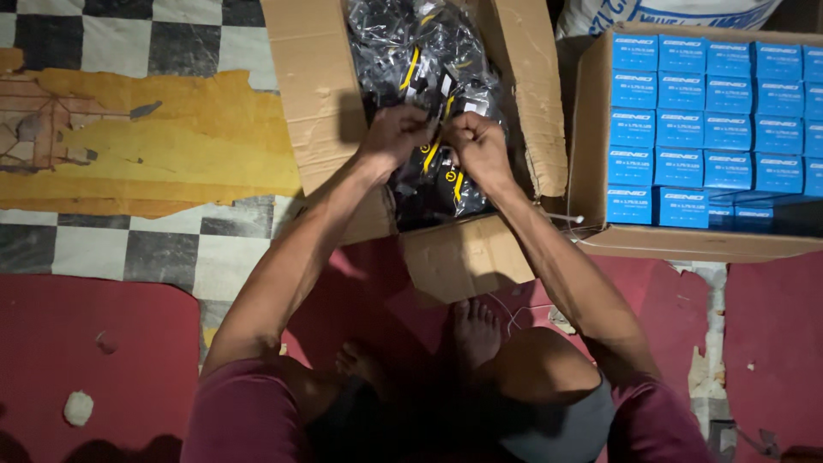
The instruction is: The person sits on the floor and repeatedly picks up plastic-wrapped bicycle parts from a cardboard box. They secure each bundle with a white zip tie, then move the bundle to a nearby pile of similar items. The person repeats this process for several bundles throughout the clip.
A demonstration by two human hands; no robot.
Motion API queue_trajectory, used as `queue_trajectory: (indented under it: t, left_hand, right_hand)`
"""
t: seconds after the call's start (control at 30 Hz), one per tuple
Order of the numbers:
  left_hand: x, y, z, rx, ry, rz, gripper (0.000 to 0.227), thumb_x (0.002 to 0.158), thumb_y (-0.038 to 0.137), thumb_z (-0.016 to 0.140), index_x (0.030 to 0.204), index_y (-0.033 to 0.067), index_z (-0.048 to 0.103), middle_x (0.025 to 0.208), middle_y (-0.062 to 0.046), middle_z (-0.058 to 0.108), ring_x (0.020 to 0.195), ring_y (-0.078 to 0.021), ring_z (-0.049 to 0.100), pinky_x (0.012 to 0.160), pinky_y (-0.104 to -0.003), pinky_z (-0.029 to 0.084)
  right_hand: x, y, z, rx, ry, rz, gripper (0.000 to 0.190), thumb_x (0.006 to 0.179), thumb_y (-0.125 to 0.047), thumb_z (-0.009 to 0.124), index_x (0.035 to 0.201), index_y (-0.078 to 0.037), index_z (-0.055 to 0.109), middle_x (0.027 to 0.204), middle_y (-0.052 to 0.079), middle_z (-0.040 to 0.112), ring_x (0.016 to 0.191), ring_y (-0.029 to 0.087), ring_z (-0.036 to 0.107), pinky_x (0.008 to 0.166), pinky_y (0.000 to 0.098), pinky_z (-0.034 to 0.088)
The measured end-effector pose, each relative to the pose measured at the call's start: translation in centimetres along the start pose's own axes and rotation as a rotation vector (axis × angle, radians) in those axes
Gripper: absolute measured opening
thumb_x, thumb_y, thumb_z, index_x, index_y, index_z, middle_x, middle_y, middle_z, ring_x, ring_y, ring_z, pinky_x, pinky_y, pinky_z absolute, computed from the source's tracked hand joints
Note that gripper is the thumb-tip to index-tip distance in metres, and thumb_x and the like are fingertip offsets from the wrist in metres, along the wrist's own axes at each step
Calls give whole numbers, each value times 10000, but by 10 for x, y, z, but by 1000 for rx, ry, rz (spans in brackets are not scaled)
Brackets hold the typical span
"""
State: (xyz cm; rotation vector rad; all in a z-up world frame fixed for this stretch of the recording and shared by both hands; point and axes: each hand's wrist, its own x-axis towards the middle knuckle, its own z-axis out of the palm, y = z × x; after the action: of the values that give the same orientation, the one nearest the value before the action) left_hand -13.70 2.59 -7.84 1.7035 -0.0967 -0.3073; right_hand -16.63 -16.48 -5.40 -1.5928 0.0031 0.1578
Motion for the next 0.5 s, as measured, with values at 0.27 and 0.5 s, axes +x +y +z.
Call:
queue_trajectory:
  t: [0.27, 0.5]
  left_hand:
    - [0, 3, 2, 178, 55, 82, 357, 794, 31, 807, 1137, -14, 716, 1100, -138, 756, 1020, -220, 733, 876, -326, 591]
    - [-6, 16, 2, 131, 10, 14, 335, 792, 31, 798, 1122, 5, 750, 1071, -116, 786, 977, -198, 756, 868, -314, 608]
  right_hand:
    - [6, -16, -6, -152, -146, -121, 316, 947, 7, 627, 658, -33, 506, 590, 19, 567, 536, 67, 539, 493, 259, 415]
    - [9, -17, -7, -256, -82, -13, 286, 904, 29, 611, 633, -55, 575, 578, 5, 584, 507, 70, 525, 464, 264, 410]
